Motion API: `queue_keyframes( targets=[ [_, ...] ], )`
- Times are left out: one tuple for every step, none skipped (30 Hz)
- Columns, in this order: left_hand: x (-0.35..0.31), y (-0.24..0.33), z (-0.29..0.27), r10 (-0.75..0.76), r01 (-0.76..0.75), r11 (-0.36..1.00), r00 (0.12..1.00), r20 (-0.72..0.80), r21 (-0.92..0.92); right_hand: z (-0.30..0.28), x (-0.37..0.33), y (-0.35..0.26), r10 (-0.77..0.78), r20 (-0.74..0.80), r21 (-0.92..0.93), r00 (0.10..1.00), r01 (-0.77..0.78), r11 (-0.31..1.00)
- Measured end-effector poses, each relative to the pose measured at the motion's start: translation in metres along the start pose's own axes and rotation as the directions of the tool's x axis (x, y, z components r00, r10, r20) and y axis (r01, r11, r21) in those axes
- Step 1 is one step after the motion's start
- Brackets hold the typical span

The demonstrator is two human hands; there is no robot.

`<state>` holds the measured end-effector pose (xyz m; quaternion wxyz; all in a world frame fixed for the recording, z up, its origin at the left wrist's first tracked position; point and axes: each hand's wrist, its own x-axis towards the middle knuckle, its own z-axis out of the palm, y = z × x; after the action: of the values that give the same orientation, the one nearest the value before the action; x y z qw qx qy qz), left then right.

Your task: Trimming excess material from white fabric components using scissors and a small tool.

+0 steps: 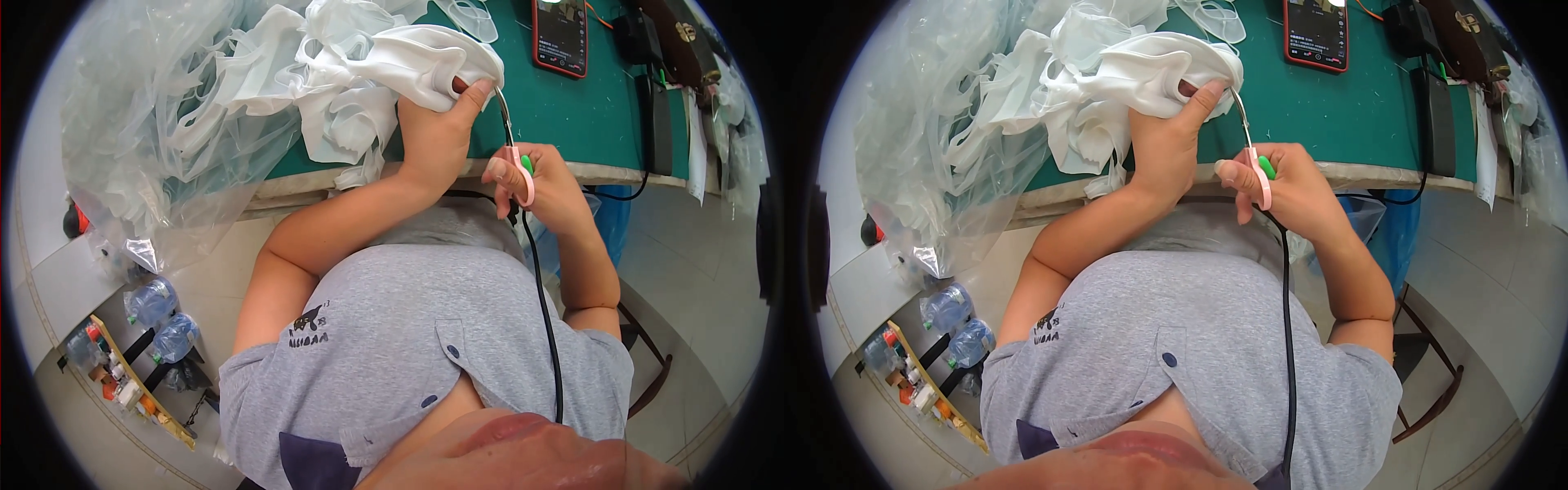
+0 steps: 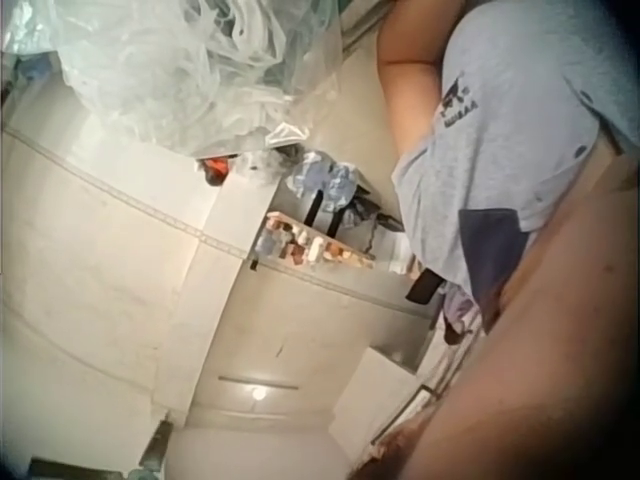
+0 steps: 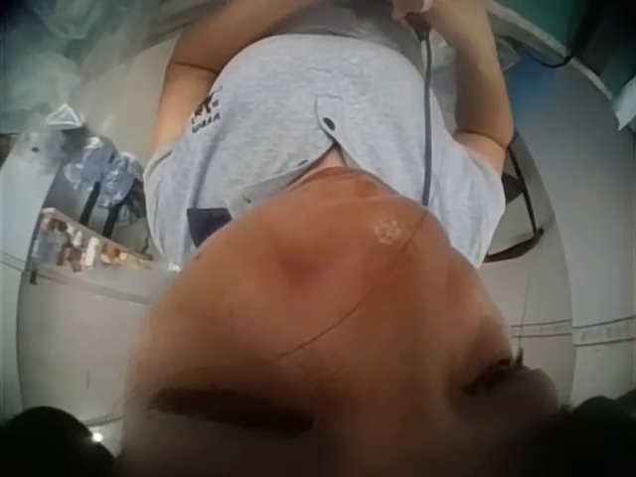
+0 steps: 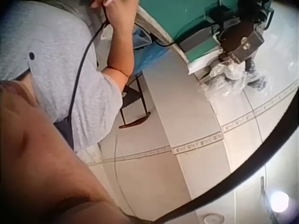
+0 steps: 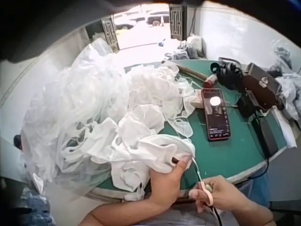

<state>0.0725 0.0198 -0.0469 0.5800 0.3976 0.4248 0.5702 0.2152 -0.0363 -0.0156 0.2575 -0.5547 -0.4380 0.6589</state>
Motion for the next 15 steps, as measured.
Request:
queue_keyframes(
  targets=[
    [0.000, -0.001, -0.002, -0.059, 0.059, 0.998, 0.998, 0.023, -0.003, -0.002, 0.001, -0.002, 0.000, 0.000, -0.001, 1.000, 0.000, 1.000],
    [0.000, -0.001, -0.002, -0.058, 0.058, 0.998, 0.998, 0.023, -0.004, -0.004, 0.000, -0.006, 0.019, 0.002, -0.016, 1.000, -0.019, 1.000],
    [0.000, 0.000, -0.001, -0.081, 0.082, 0.990, 0.997, 0.010, -0.119, -0.005, 0.000, -0.009, 0.037, 0.003, -0.031, 0.999, -0.037, 0.999],
    [0.000, 0.000, 0.000, -0.107, 0.105, 0.966, 0.994, 0.004, -0.235, -0.006, 0.000, -0.008, 0.037, -0.003, -0.032, 0.999, -0.037, 0.999],
    [0.000, 0.002, -0.002, -0.106, 0.105, 0.965, 0.994, 0.011, -0.239, -0.006, -0.001, -0.007, 0.023, 0.001, -0.034, 1.000, -0.023, 0.999],
    [0.000, 0.005, -0.006, -0.158, 0.170, 0.944, 0.985, 0.065, -0.283, -0.006, -0.001, -0.006, 0.009, 0.006, -0.037, 1.000, -0.009, 0.999],
    [0.000, 0.008, -0.009, -0.205, 0.234, 0.917, 0.971, 0.121, -0.324, -0.008, -0.004, -0.008, 0.006, -0.001, -0.040, 1.000, -0.006, 0.999],
    [0.002, 0.008, -0.011, -0.201, 0.232, 0.916, 0.971, 0.128, -0.327, -0.010, -0.008, -0.011, -0.065, 0.011, -0.106, 0.998, 0.066, 0.992],
    [0.003, 0.008, -0.012, -0.220, 0.251, 0.899, 0.967, 0.127, -0.359, -0.011, -0.013, -0.013, -0.135, 0.028, -0.171, 0.990, 0.138, 0.976],
    [0.003, 0.009, -0.014, -0.240, 0.270, 0.881, 0.963, 0.127, -0.389, -0.006, -0.014, -0.011, -0.172, -0.098, -0.093, 0.980, 0.163, 0.982],
    [0.003, 0.013, -0.013, -0.235, 0.268, 0.881, 0.963, 0.133, -0.389, -0.003, -0.012, -0.014, -0.177, -0.103, -0.096, 0.979, 0.168, 0.981],
    [0.001, 0.020, -0.012, -0.238, 0.275, 0.876, 0.961, 0.141, -0.397, 0.001, -0.007, -0.020, -0.249, -0.240, -0.090, 0.938, 0.234, 0.968],
    [-0.001, 0.025, -0.012, -0.242, 0.285, 0.869, 0.958, 0.154, -0.405, 0.007, -0.003, -0.027, -0.311, -0.378, -0.093, 0.872, 0.299, 0.950],
    [-0.002, 0.028, -0.011, -0.237, 0.284, 0.870, 0.958, 0.164, -0.403, 0.014, 0.000, -0.033, -0.306, -0.372, -0.075, 0.876, 0.301, 0.951],
    [-0.004, 0.029, -0.011, -0.234, 0.285, 0.878, 0.956, 0.175, -0.385, 0.020, 0.010, -0.027, -0.350, -0.383, -0.062, 0.855, 0.355, 0.933]
  ],
)
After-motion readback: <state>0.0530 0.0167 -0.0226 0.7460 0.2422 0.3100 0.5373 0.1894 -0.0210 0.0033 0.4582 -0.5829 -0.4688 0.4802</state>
